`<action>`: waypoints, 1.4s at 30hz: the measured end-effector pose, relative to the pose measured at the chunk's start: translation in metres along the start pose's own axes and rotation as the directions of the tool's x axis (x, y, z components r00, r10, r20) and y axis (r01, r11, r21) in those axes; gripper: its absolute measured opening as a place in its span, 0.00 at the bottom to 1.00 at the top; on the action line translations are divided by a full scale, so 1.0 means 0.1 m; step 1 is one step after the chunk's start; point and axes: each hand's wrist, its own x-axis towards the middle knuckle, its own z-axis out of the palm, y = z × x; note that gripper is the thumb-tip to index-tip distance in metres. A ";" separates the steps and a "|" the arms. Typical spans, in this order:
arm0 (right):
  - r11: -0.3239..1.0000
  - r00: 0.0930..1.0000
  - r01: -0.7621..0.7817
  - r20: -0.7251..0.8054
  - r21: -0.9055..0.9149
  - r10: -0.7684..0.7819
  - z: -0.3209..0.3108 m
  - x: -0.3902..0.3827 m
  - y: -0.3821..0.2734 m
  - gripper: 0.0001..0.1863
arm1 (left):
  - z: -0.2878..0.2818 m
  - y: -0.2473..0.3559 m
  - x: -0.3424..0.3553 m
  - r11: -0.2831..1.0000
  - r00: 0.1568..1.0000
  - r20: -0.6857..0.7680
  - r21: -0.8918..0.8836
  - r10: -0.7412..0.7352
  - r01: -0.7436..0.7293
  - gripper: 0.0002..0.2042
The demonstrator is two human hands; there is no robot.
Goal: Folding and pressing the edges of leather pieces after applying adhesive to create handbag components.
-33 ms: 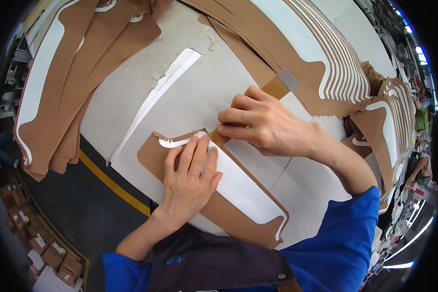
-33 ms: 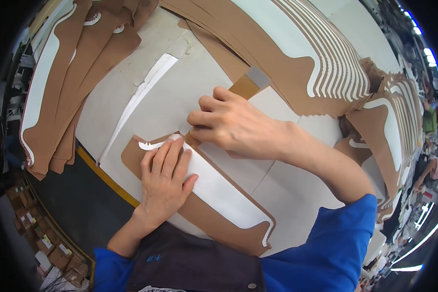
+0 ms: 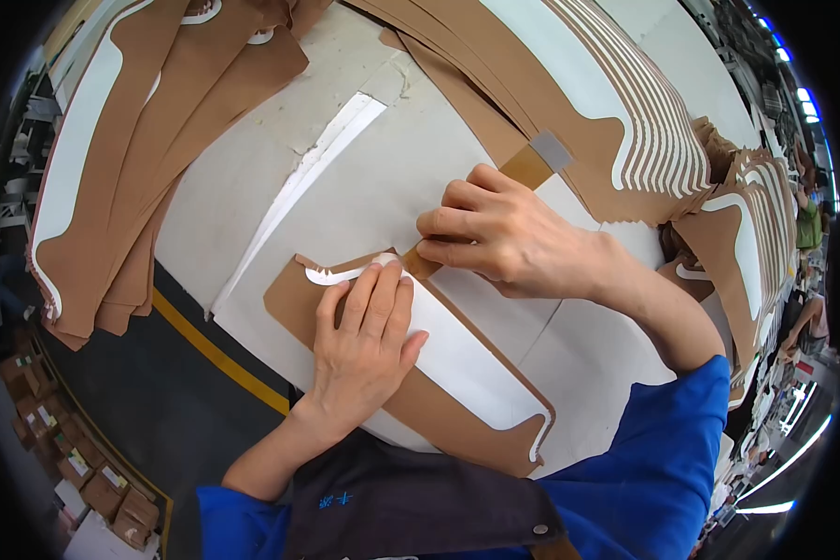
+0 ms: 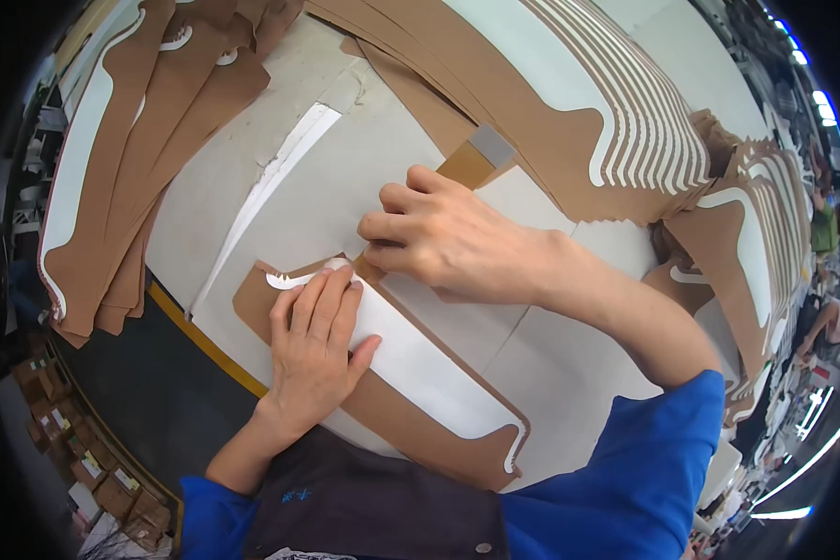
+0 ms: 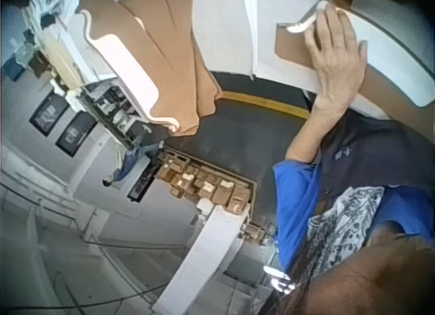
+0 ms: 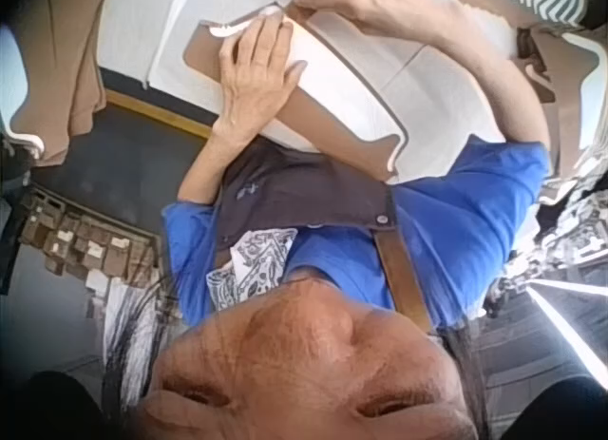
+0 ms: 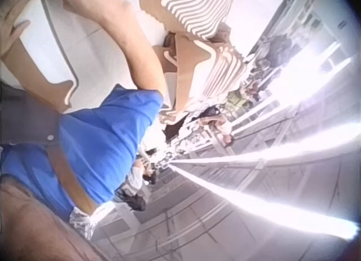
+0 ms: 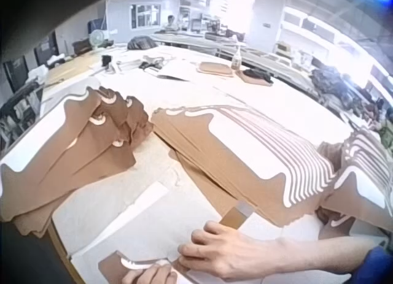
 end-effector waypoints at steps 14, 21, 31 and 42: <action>0.989 0.991 0.124 0.031 0.086 -0.127 -0.02 0.22 0.22 0.06 | -0.02 -0.11 0.00 0.997 0.999 -0.035 -0.070 0.003 -0.005 0.31; 0.978 0.980 0.175 0.074 0.115 -0.184 -0.05 0.38 0.32 0.04 | -0.04 -0.11 -0.02 1.000 1.000 -0.014 0.030 0.010 -0.010 0.30; 0.943 0.932 0.287 0.177 0.167 -0.315 -0.14 0.69 0.40 0.03 | -0.03 -0.12 -0.03 1.000 0.998 -0.066 0.002 -0.012 0.012 0.27; 0.923 0.888 0.378 0.255 0.071 -0.383 -0.15 1.00 0.24 0.07 | 0.00 -0.13 -0.04 0.997 0.989 -0.148 -0.078 0.009 -0.021 0.28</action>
